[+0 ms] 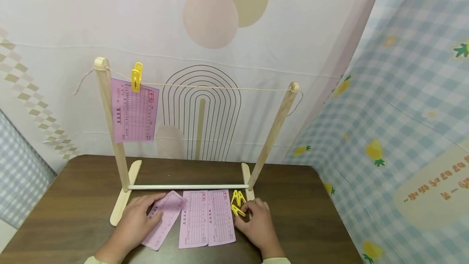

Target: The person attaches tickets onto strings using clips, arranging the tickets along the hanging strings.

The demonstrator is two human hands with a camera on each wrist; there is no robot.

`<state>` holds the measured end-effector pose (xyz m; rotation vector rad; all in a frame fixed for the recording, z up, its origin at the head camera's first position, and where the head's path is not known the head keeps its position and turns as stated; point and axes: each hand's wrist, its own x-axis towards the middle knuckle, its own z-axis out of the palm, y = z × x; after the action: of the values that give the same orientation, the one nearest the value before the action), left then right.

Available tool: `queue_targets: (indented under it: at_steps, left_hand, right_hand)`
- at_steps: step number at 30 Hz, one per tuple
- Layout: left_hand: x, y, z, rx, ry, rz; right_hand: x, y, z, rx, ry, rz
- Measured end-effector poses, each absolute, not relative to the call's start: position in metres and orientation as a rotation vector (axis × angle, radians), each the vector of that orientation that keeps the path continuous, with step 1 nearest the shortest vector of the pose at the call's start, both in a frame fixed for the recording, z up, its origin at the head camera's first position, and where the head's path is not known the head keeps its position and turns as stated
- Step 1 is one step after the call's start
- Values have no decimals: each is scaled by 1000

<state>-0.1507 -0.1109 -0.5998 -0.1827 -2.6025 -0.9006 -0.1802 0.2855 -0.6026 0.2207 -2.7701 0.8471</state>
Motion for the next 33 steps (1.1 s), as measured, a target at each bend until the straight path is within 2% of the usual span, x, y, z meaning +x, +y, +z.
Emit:
queue_targets:
  at_steps: [21, 33]
  left_hand:
    - [-151, -109, -599, -154, -2575, -957]
    - [-150, -115, -588, 28, -2548, -1437]
  right_hand:
    - [-179, 290, -597, 93, -2710, 983]
    - [-180, 290, -590, -63, -2684, 1277]
